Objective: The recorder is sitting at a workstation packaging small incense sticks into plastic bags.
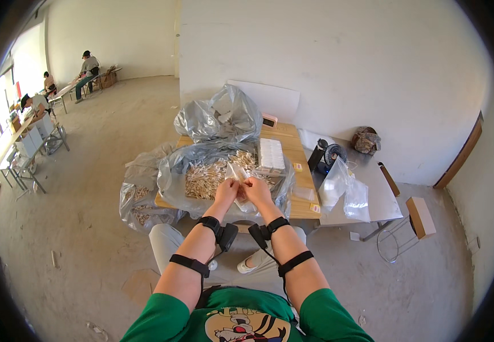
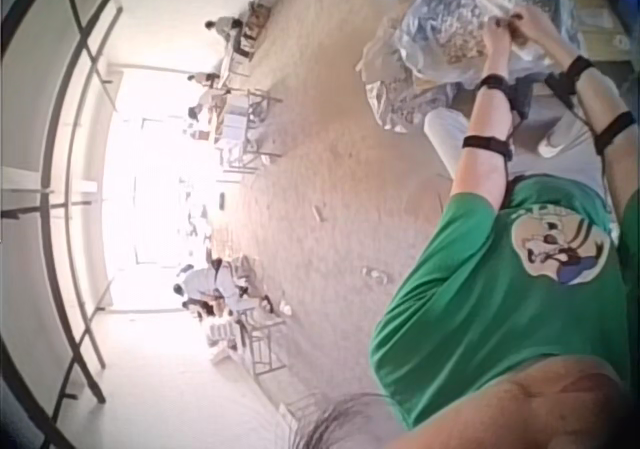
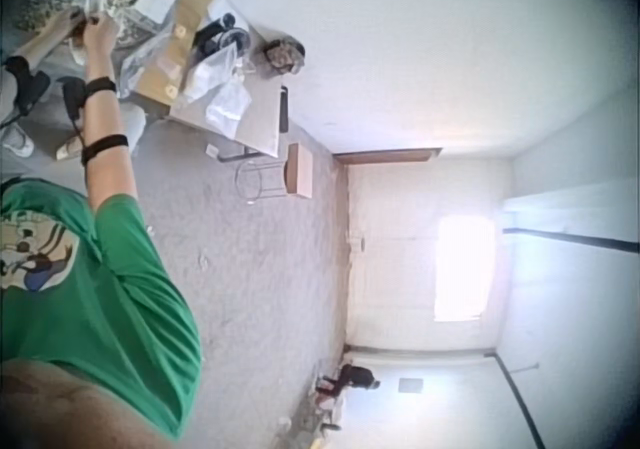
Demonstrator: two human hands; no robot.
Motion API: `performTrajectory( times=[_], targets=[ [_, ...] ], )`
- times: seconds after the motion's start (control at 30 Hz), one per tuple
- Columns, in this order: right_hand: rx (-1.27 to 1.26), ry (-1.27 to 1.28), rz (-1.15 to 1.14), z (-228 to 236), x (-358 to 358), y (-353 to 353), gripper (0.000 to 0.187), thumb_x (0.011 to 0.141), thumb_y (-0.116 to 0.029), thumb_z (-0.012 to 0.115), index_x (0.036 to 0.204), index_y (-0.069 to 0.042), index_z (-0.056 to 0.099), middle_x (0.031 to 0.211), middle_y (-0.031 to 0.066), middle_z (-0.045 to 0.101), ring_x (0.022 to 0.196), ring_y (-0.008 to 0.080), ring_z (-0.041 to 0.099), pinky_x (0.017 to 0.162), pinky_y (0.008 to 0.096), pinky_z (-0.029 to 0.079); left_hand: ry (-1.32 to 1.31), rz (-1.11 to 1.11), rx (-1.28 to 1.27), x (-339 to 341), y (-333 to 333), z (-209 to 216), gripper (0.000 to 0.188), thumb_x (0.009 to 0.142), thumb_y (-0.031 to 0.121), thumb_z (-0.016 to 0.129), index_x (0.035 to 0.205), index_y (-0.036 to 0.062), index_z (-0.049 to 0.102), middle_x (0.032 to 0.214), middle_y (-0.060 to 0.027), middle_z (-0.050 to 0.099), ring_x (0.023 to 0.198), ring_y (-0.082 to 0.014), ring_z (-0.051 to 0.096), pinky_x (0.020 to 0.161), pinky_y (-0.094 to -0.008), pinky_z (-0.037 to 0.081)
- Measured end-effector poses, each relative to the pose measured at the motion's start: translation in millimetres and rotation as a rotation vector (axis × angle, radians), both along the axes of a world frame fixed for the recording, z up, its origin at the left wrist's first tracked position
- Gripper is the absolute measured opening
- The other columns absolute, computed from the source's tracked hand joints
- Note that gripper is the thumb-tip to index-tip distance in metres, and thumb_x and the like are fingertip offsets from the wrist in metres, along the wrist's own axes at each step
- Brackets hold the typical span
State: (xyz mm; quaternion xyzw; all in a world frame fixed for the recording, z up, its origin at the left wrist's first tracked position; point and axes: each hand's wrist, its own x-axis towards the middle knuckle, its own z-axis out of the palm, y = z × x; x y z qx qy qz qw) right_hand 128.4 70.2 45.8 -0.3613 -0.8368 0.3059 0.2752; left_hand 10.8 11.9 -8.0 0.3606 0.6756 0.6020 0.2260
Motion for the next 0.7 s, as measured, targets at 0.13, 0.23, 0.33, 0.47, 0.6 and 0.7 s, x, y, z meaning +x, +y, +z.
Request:
performTrajectory(
  times=[0.13,0.23,0.33,0.47,0.6,0.7],
  targets=[
    [-0.060,0.009,0.049,0,3,5,0.022,0.077,-0.024,0.065,0.085,-0.003,0.065,0.076,0.0136,0.066,0.071,0.0230,0.065,0.065,0.0323,0.049,0.039,0.042,-0.104,2,0,7,0.028,0.086,0.025,0.057,0.084,-0.0034,0.060,0.068,-0.0130,0.065,0.062,-0.0200,0.065,0.057,-0.0309,0.050],
    [-0.033,0.012,0.048,-1,3,5,0.023,0.076,-0.024,0.066,0.085,-0.003,0.065,0.076,0.0128,0.066,0.071,0.0226,0.065,0.065,0.0320,0.049,-0.088,-0.027,-0.025,6,-5,18,0.026,0.086,0.023,0.059,0.086,-0.0033,0.060,0.069,-0.0116,0.065,0.059,-0.0183,0.065,0.054,-0.0287,0.051],
    [-0.045,0.003,0.042,-1,6,7,0.024,0.075,-0.025,0.068,0.085,-0.003,0.066,0.077,0.0117,0.067,0.071,0.0219,0.065,0.065,0.0317,0.049,-0.200,-0.029,-0.059,13,-9,35,0.025,0.086,0.021,0.059,0.087,-0.0042,0.059,0.070,-0.0111,0.064,0.057,-0.0175,0.065,0.051,-0.0272,0.052],
    [-0.087,0.019,0.067,3,8,4,0.026,0.074,-0.027,0.069,0.085,-0.003,0.066,0.077,0.0108,0.067,0.071,0.0209,0.065,0.064,0.0310,0.049,-0.139,-0.038,-0.090,12,-13,38,0.024,0.086,0.018,0.058,0.087,-0.0056,0.058,0.071,-0.0119,0.064,0.059,-0.0177,0.065,0.051,-0.0279,0.053],
    [-0.125,0.045,0.068,4,7,5,0.025,0.074,-0.026,0.069,0.084,-0.003,0.066,0.076,0.0104,0.067,0.069,0.0205,0.064,0.063,0.0309,0.048,-0.235,-0.115,0.059,4,-4,15,0.020,0.087,0.015,0.057,0.087,-0.0053,0.058,0.073,-0.0115,0.064,0.060,-0.0173,0.065,0.052,-0.0282,0.053],
    [-0.090,0.031,0.037,-1,9,12,0.023,0.074,-0.025,0.068,0.083,-0.004,0.066,0.075,0.0114,0.066,0.068,0.0210,0.064,0.062,0.0311,0.048,-0.157,-0.133,0.005,10,-5,22,0.019,0.088,0.014,0.056,0.088,-0.0049,0.058,0.073,-0.0106,0.064,0.060,-0.0172,0.065,0.053,-0.0278,0.053]
  ],
)
